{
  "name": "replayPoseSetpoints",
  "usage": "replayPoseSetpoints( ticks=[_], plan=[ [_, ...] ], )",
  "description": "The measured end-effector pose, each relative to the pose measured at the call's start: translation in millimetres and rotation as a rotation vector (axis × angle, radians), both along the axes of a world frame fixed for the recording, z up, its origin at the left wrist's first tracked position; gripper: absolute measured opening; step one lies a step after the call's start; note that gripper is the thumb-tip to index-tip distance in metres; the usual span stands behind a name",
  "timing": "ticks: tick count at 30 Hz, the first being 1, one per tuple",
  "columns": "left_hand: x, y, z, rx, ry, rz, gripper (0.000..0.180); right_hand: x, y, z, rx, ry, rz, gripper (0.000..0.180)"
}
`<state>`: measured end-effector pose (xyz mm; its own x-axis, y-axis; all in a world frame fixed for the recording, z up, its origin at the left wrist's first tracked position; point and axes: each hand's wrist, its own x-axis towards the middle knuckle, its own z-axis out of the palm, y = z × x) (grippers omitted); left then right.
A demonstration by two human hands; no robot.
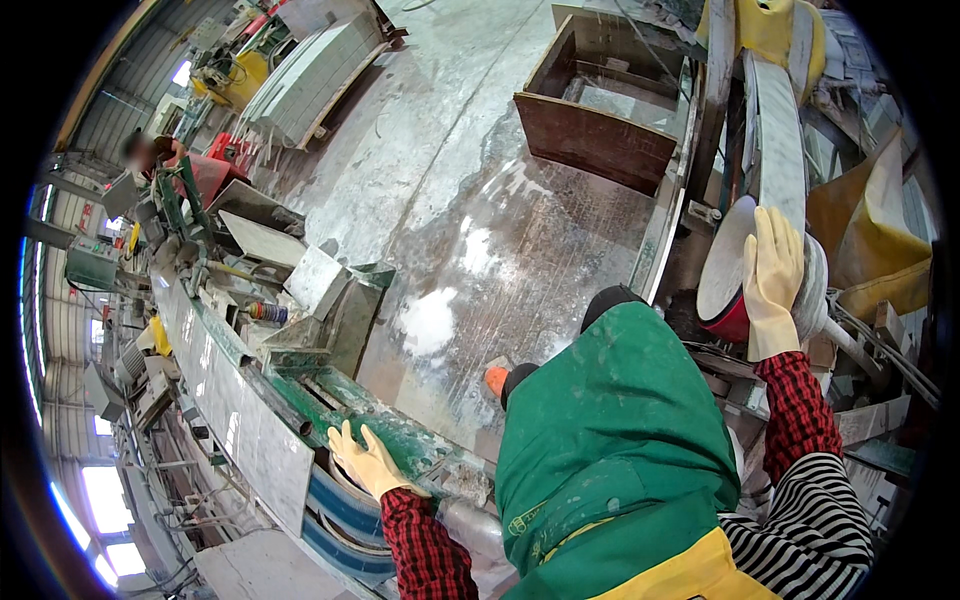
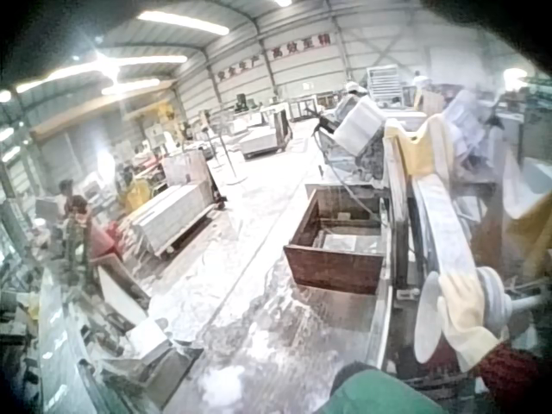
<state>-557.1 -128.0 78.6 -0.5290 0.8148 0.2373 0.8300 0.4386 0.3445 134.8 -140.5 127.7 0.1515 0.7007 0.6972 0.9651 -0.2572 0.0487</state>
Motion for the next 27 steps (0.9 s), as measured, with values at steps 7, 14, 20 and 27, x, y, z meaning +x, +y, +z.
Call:
replayPoseSetpoints(
  ticks=[7,14,20,27],
  plan=[
    [-1,-1,-2,0.034,0.013,-0.033,0.04,26,-2,10,-0.205,0.526,-0.178,0.057],
    [-12,-1,-16,0.129,0.101,-0.074,0.041,18,25,45,-0.439,0.766,-0.547,0.113],
    [-9,-2,-10,0.204,0.057,-0.082,0.033,3,23,52,-0.284,0.976,-0.437,0.101],
    [64,-14,64,0.509,-0.909,-0.039,0.037,-11,9,106,-0.245,1.349,-0.108,0.095]
  ],
)
